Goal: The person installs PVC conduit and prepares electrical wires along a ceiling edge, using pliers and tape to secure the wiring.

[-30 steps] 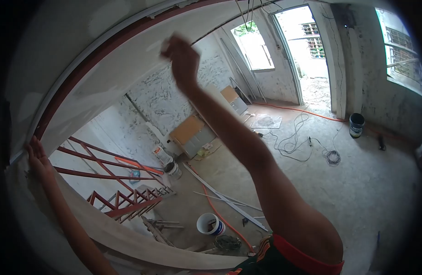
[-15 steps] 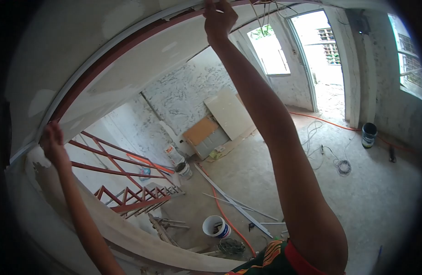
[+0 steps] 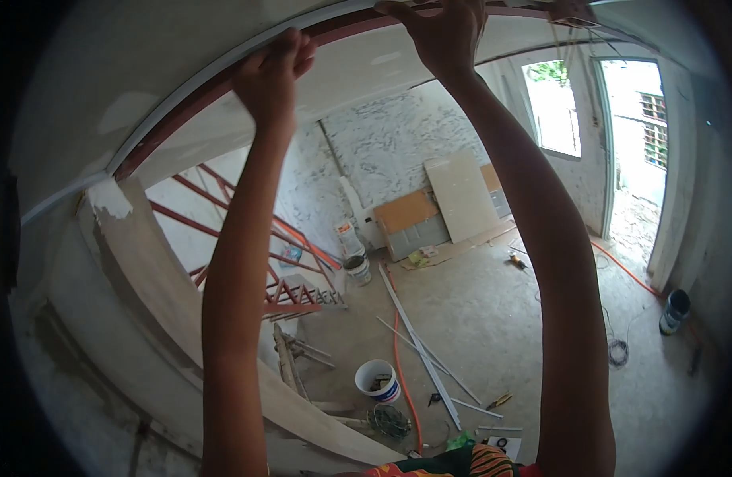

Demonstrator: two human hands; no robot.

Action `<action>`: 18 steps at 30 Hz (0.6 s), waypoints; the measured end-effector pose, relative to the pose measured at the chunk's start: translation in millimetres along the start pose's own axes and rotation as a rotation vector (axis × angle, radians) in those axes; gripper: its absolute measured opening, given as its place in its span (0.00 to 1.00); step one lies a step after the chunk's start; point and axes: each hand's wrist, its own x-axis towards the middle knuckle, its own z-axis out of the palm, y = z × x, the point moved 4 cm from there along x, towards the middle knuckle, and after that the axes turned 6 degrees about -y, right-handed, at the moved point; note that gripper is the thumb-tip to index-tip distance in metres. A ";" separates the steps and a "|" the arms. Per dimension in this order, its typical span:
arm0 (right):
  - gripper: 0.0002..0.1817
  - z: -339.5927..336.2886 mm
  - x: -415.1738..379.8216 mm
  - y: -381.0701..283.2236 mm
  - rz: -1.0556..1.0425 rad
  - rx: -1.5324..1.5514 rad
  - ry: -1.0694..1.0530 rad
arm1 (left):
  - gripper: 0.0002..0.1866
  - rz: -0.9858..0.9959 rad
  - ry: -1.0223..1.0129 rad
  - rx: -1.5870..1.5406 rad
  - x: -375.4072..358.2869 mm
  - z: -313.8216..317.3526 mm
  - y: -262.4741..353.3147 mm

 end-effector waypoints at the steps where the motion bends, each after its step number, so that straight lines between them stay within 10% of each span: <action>1: 0.20 5.5 0.1 -6.7 -0.044 -0.033 0.041 | 0.05 -0.003 0.030 -0.012 -1.5 3.5 -1.4; 18: 0.17 76.9 -36.6 -95.0 0.186 0.143 0.137 | 0.09 0.010 0.109 -0.098 -5.4 -47.6 16.3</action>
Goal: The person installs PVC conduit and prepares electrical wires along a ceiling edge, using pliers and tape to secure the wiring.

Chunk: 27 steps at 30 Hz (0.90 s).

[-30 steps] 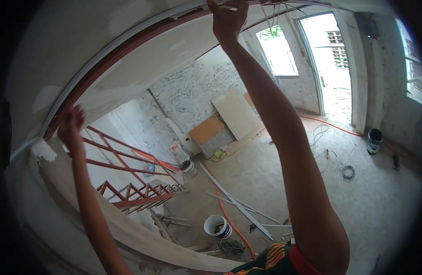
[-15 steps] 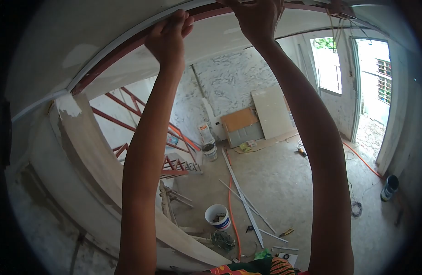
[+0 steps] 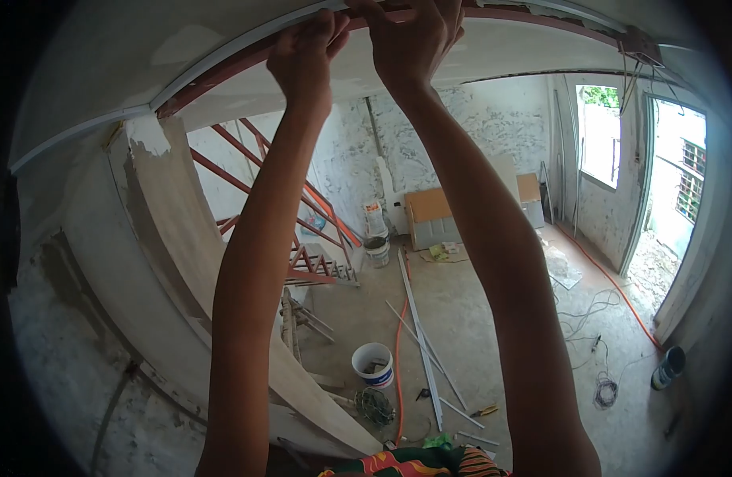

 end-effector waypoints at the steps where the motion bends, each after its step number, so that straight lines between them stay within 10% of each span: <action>1: 0.18 3.0 -3.4 3.9 -0.006 -0.020 -0.010 | 0.09 0.002 0.027 -0.024 -1.2 4.3 -0.4; 13: 0.13 8.2 3.2 -3.3 0.743 0.204 -0.275 | 0.11 0.053 0.197 0.139 -11.0 24.9 15.0; 27: 0.20 14.8 -16.5 25.3 0.353 0.198 -0.258 | 0.08 0.005 0.005 0.114 0.1 -4.2 12.3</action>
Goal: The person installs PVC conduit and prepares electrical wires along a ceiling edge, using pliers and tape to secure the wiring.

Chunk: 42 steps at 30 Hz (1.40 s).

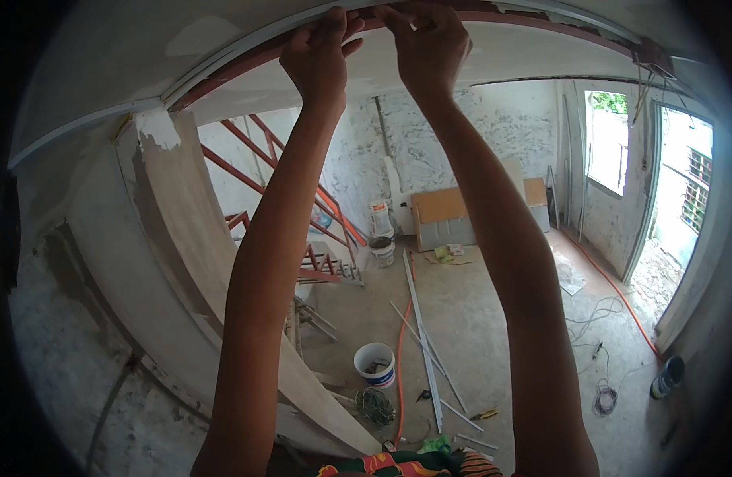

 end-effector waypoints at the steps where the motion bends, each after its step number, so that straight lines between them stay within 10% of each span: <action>1: 0.20 1.3 -2.7 -2.5 0.012 -0.001 -0.010 | 0.09 -0.005 0.004 0.002 0.7 -4.9 1.3; 13: 0.16 66.5 -26.9 -42.8 0.226 0.238 -0.347 | 0.10 0.020 0.037 0.039 11.4 -75.3 12.4; 25: 0.12 105.9 -30.3 -54.9 0.216 0.392 -0.275 | 0.06 0.170 0.215 0.102 30.9 -102.7 -14.2; 28: 0.15 183.8 -37.7 25.5 0.057 0.075 -0.120 | 0.08 0.247 0.002 0.573 73.9 -162.0 -75.7; 30: 0.09 128.4 -38.1 -35.6 0.180 0.251 -0.023 | 0.15 -0.046 -0.025 0.027 67.9 -148.9 -60.3; 32: 0.07 102.1 -39.9 -53.5 0.217 0.428 -0.076 | 0.14 -0.128 0.181 0.176 23.7 -90.1 1.8; 39: 0.06 115.1 -45.7 -58.9 0.382 0.464 0.057 | 0.17 -0.216 -0.055 -0.176 66.8 -122.8 -25.1; 42: 0.06 117.4 -49.1 -63.2 0.420 0.484 0.040 | 0.22 -0.041 -0.386 0.404 50.3 -129.9 -6.1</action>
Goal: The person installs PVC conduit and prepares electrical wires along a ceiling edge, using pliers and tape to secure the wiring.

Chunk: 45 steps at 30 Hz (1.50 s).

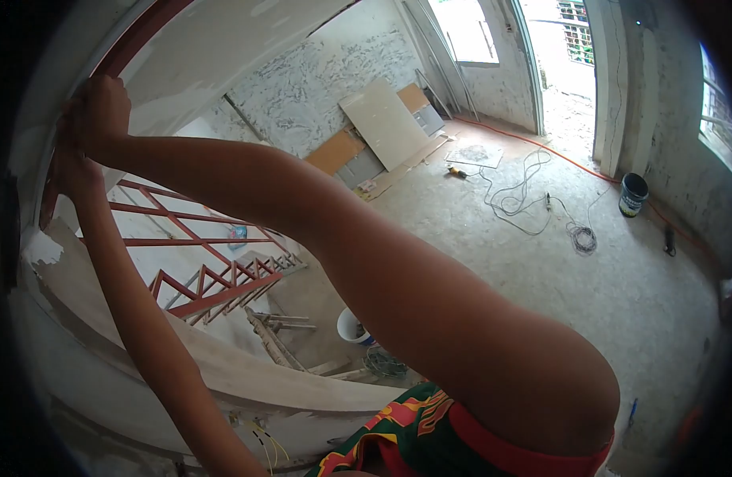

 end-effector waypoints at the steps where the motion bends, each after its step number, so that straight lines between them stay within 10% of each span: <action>1: 0.06 -3.2 -2.8 -3.7 0.026 0.035 -0.029 | 0.22 0.145 0.027 0.444 -3.5 -11.0 2.1; 3: 0.05 -6.7 -5.6 -9.4 0.029 0.042 -0.051 | 0.23 0.448 0.090 1.319 -5.1 -25.5 -3.9; 4: 0.04 3.2 -5.1 -1.0 0.011 0.014 -0.046 | 0.29 0.674 -0.040 1.248 -3.2 -26.7 -1.8; 18: 0.03 14.3 -18.1 -5.1 0.077 0.031 0.078 | 0.26 0.277 -0.001 0.844 26.0 -78.0 -59.4; 26: 0.04 12.7 -16.7 -1.4 0.136 0.054 0.032 | 0.20 0.846 -0.004 1.406 -4.6 -59.3 -17.0; 31: 0.05 27.6 -12.1 14.0 0.078 0.099 -0.066 | 0.18 0.420 0.051 1.974 30.7 -121.5 -101.2; 43: 0.06 19.3 -24.5 11.5 0.107 -0.153 0.206 | 0.11 0.646 0.034 1.428 24.3 -86.6 -63.4; 45: 0.12 40.6 -21.2 16.7 0.104 -0.023 -0.025 | 0.10 0.680 0.088 1.442 11.0 -88.2 -42.1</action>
